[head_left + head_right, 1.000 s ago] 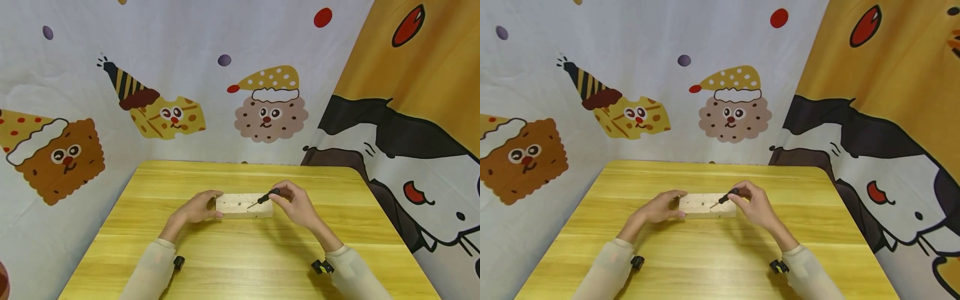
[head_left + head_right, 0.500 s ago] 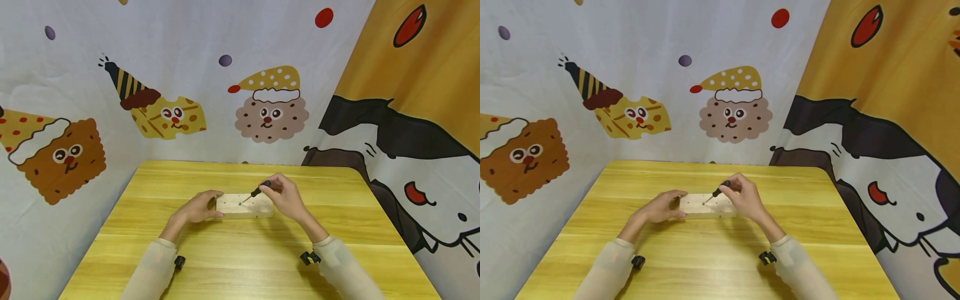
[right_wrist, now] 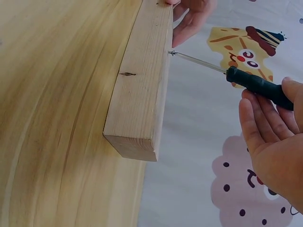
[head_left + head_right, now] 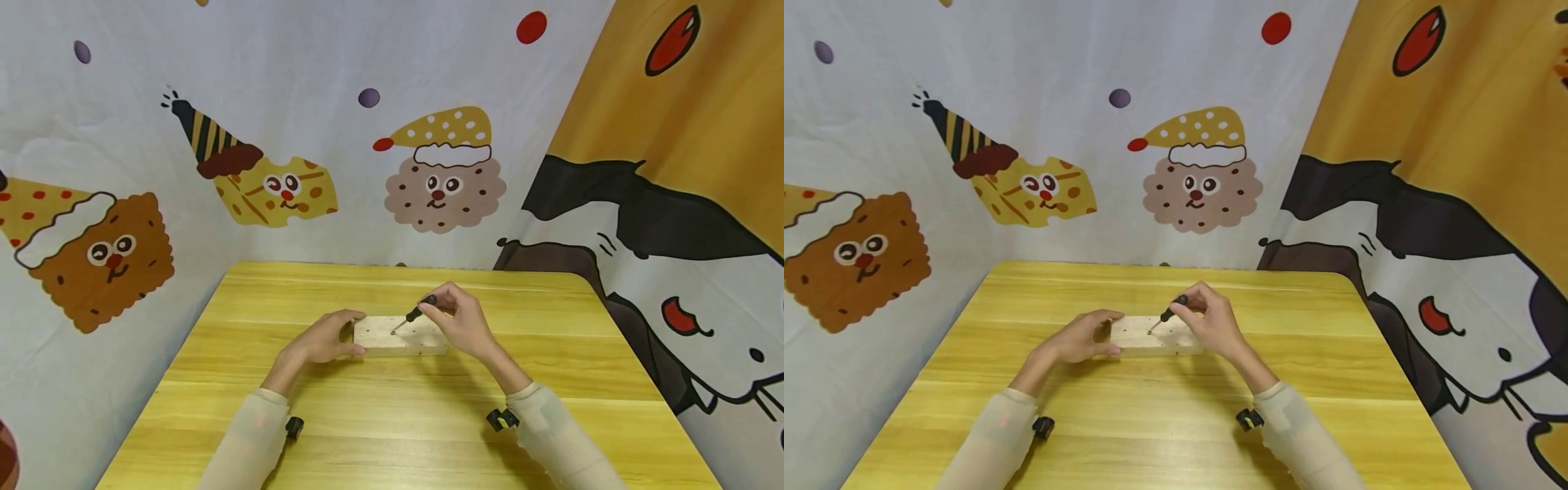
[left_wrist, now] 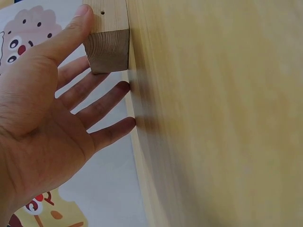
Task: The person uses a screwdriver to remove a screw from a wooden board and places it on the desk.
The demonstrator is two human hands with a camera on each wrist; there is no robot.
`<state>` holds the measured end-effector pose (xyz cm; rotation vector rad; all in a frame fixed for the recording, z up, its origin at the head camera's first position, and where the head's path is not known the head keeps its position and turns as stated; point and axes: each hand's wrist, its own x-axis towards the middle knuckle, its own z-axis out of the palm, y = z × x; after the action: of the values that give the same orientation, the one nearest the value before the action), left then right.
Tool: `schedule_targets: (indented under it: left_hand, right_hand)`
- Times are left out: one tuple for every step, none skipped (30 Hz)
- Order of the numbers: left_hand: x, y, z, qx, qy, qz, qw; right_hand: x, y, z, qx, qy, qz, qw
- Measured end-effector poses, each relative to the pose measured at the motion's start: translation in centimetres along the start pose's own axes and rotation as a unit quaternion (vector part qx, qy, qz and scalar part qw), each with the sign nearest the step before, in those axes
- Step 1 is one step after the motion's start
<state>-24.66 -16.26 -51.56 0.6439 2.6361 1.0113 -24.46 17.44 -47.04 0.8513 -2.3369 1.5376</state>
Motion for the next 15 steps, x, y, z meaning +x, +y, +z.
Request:
schedule_targets:
  left_hand:
    - [0.02,-0.01,-0.01,0.001,0.0,0.001,1.0]
    - [0.03,-0.03,-0.02,0.001,0.0,0.002,1.0]
    - [0.04,-0.06,-0.03,0.002,0.0,0.003,1.0]
    - [0.06,-0.09,-0.02,0.003,0.001,0.005,1.0]
    - [0.07,-0.12,-0.03,0.003,0.001,0.007,1.0]
    - [0.1,-0.17,-0.02,0.004,0.002,0.009,0.9999]
    - [0.13,-0.23,0.01,0.005,0.002,0.012,0.9999]
    - [0.14,-0.28,0.0,0.006,0.003,0.012,0.9999]
    - [0.16,-0.31,0.01,0.007,0.003,0.013,0.9999]
    - [0.16,-0.33,-0.01,0.007,0.002,0.013,0.9999]
    - [0.16,-0.34,-0.03,0.007,0.002,0.013,0.9999]
    - [0.18,-0.36,-0.04,0.007,0.002,0.014,0.9999]
    - [0.17,-0.34,-0.05,0.006,0.002,0.014,0.9999]
    - [0.16,-0.34,-0.07,0.006,0.002,0.014,0.9999]
    - [0.17,-0.33,-0.08,0.006,0.001,0.013,0.9999]
  right_hand:
    - [-0.01,-0.06,0.02,0.0,-0.001,0.002,1.0]
    - [-0.02,-0.11,0.02,0.0,-0.001,0.003,1.0]
    - [-0.02,-0.15,0.02,0.0,-0.001,0.004,1.0]
    - [-0.01,-0.15,0.03,0.0,-0.001,0.004,1.0]
    - [-0.01,-0.19,0.02,0.0,-0.001,0.006,1.0]
    - [0.0,-0.17,0.03,-0.001,0.0,0.007,1.0]
    - [0.01,-0.21,0.02,-0.002,-0.001,0.009,1.0]
    - [0.01,-0.19,0.03,-0.001,-0.001,0.011,0.9999]
    - [0.01,-0.2,0.03,-0.002,-0.001,0.014,0.9999]
    - [0.02,-0.2,0.03,-0.003,0.0,0.018,0.9998]
    - [0.04,-0.22,0.03,-0.005,0.001,0.023,0.9997]
    - [0.1,-0.19,0.06,-0.007,0.003,0.025,0.9997]
    - [0.17,-0.21,0.11,-0.007,0.005,0.028,0.9996]
    - [0.28,-0.15,0.19,-0.009,0.008,0.029,0.9995]
    - [0.42,-0.16,0.28,-0.012,0.012,0.03,0.9994]
